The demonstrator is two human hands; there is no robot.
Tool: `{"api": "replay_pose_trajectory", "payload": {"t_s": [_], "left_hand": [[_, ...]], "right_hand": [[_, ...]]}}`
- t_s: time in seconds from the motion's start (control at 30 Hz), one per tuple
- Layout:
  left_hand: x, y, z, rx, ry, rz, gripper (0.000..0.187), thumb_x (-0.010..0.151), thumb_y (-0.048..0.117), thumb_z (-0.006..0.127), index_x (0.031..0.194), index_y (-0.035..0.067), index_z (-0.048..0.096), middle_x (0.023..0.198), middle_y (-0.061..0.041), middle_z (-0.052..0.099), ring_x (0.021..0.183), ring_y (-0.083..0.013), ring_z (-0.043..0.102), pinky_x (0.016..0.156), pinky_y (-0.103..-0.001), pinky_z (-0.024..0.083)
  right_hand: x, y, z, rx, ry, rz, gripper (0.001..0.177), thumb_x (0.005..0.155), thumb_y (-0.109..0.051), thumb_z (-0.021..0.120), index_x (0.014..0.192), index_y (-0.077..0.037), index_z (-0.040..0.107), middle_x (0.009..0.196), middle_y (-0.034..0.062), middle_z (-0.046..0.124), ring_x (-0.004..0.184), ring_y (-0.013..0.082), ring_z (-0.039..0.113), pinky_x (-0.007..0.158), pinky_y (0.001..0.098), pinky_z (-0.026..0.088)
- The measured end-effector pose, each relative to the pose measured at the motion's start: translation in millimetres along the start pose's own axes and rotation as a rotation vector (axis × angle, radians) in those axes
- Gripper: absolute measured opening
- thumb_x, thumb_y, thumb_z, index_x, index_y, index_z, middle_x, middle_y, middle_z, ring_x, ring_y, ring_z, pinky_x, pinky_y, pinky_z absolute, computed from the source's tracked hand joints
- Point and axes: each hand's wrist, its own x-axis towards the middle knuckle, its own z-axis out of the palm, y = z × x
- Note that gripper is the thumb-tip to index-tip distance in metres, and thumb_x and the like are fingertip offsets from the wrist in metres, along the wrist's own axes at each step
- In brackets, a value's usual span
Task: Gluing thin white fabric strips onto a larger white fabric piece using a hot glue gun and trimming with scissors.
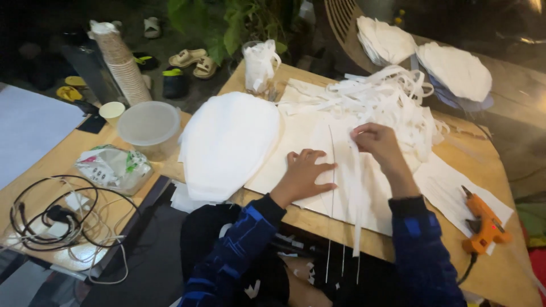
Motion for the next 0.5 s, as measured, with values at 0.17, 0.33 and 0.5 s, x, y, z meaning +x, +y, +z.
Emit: {"api": "replay_pose_trajectory", "payload": {"t_s": [0.17, 0.33, 0.5], "left_hand": [[0.0, -2.5, 1.1, 0.001, 0.025, 0.031, 0.06, 0.09, 0.063, 0.062, 0.141, 0.033, 0.062, 0.152, -0.009, 0.05, 0.143, -0.0339, 0.039, 0.107, -0.062, 0.026], [-0.9, -0.5, 0.0, -0.003, 0.029, 0.022, 0.058, 0.091, 0.062, 0.061, 0.14, 0.032, 0.062, 0.151, -0.009, 0.051, 0.143, -0.0332, 0.04, 0.106, -0.059, 0.027], [-1.8, -0.3, 0.4, -0.013, 0.037, 0.019, 0.058, 0.092, 0.063, 0.059, 0.139, 0.03, 0.064, 0.15, -0.01, 0.051, 0.142, -0.0335, 0.041, 0.106, -0.059, 0.027]], "right_hand": [[64.9, 74.1, 19.7, -0.297, -0.004, 0.14, 0.022, 0.086, -0.015, 0.072, 0.104, -0.006, 0.079, 0.08, 0.0175, 0.073, 0.069, 0.0222, 0.07, 0.062, 0.0347, 0.06], [76.1, 58.3, 38.3, -0.556, 0.026, 0.193, 0.023, 0.083, -0.031, 0.074, 0.101, -0.022, 0.083, 0.096, 0.0087, 0.079, 0.096, 0.0333, 0.073, 0.084, 0.0421, 0.057], [78.5, 54.9, 48.1, -0.639, 0.063, 0.22, 0.022, 0.081, -0.038, 0.073, 0.098, -0.028, 0.083, 0.094, 0.0018, 0.079, 0.103, 0.0337, 0.072, 0.089, 0.0422, 0.056]]}}
